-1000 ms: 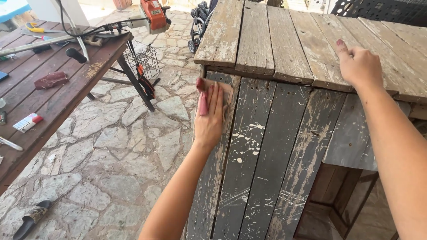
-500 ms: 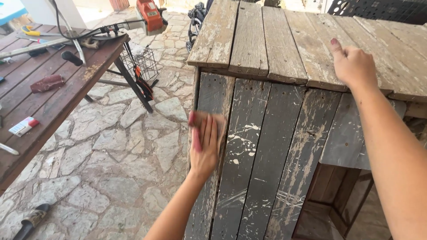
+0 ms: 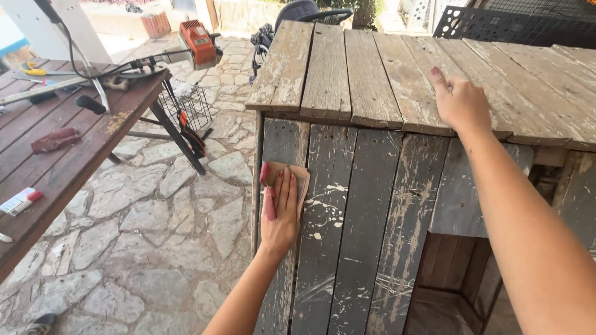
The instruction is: Sanding the exterior wooden planks of a small structure using sandpaper and wiping it down with a rag.
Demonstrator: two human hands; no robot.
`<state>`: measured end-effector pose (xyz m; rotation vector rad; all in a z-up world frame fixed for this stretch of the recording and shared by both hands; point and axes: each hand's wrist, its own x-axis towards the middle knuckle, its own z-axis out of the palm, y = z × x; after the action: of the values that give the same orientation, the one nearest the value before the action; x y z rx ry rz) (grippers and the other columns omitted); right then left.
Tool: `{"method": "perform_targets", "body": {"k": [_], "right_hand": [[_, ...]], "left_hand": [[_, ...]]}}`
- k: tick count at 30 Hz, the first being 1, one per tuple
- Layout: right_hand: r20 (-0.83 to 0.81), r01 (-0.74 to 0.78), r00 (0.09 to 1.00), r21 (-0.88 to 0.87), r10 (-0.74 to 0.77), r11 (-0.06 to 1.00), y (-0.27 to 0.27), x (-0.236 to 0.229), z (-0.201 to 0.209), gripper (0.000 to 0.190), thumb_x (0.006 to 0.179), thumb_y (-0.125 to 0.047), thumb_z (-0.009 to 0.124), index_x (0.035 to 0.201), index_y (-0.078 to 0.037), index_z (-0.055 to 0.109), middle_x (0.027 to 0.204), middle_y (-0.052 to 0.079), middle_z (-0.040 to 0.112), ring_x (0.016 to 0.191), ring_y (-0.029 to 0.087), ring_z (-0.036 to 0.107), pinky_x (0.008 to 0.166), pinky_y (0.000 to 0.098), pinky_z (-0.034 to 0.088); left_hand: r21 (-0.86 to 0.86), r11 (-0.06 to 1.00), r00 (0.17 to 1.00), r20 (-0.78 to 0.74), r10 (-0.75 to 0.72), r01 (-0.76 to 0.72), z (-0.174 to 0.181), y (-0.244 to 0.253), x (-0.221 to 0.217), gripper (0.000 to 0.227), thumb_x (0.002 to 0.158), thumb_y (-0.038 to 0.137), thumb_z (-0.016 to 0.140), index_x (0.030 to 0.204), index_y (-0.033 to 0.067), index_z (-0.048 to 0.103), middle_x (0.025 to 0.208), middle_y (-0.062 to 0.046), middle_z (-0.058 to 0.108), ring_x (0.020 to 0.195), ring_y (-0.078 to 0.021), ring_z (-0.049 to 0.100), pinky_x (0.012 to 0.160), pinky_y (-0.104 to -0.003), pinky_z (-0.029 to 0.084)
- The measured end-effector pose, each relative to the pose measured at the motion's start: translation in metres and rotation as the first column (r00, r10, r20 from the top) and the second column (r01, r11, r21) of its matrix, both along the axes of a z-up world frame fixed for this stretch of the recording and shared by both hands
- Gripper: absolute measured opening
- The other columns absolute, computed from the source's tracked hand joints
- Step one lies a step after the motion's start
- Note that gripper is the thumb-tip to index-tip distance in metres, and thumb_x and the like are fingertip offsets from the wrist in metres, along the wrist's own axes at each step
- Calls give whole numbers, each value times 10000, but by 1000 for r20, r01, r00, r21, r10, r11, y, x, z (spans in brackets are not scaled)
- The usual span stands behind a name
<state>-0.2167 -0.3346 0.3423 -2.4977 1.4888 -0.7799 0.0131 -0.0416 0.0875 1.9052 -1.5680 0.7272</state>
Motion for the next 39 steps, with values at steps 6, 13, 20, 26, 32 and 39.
{"method": "perform_targets", "body": {"k": [6, 13, 20, 26, 32, 39], "right_hand": [[25, 20, 999, 19, -21, 1000, 9, 3, 9, 913, 1069, -723, 194, 1471, 21, 539, 461, -47, 233, 357, 135, 284, 365, 334, 350], [17, 14, 1000, 18, -14, 1000, 11, 2, 4, 796, 1129, -696, 200, 1163, -25, 628, 471, -29, 265, 386, 157, 337, 597, 417, 472], [19, -3, 1000, 12, 3, 1000, 5, 3, 4, 804, 1122, -698, 211, 957, -63, 676, 481, -38, 238, 384, 129, 289, 457, 342, 415], [32, 9, 999, 25, -10, 1000, 3, 1, 2, 735, 1159, -699, 229, 817, -126, 537, 505, -32, 281, 413, 135, 297, 464, 350, 363], [22, 16, 1000, 38, -17, 999, 9, 3, 7, 823, 1112, -717, 215, 1118, -55, 704, 473, -11, 305, 394, 177, 369, 550, 411, 498], [33, 17, 999, 29, -18, 999, 4, 3, 4, 750, 1144, -708, 231, 794, -123, 544, 488, -37, 276, 401, 138, 318, 613, 383, 504]], "left_hand": [[21, 999, 999, 20, 26, -27, -71, 31, -28, 874, 739, -37, 414, 1599, -21, 259, 1698, -169, 226, 1586, -298, 198, 1300, -426, -19], [-60, 993, 995, 3, -99, 99, -4, 9, -19, 683, 922, -59, 383, 1591, -74, 244, 1681, -221, 238, 1587, -330, 175, 1313, -458, 89], [-2, 999, 987, 156, 41, -41, -67, 40, -31, 649, 951, 55, 406, 1579, -57, 293, 1664, -207, 293, 1573, -318, 230, 1311, -415, 107], [-67, 996, 994, 94, 64, -58, -4, 11, -24, 759, 811, -64, 387, 1568, -70, 340, 1655, -203, 342, 1559, -318, 304, 1306, -413, 51], [-12, 988, 988, -1, 154, -154, -47, 35, -29, 762, 865, 0, 415, 1607, -26, 245, 1685, -176, 273, 1583, -251, 232, 1310, -398, 91], [-59, 982, 984, -35, 177, -179, -23, 32, -23, 674, 949, 57, 365, 1612, -8, 268, 1701, -163, 245, 1588, -217, 223, 1295, -383, 85]]}}
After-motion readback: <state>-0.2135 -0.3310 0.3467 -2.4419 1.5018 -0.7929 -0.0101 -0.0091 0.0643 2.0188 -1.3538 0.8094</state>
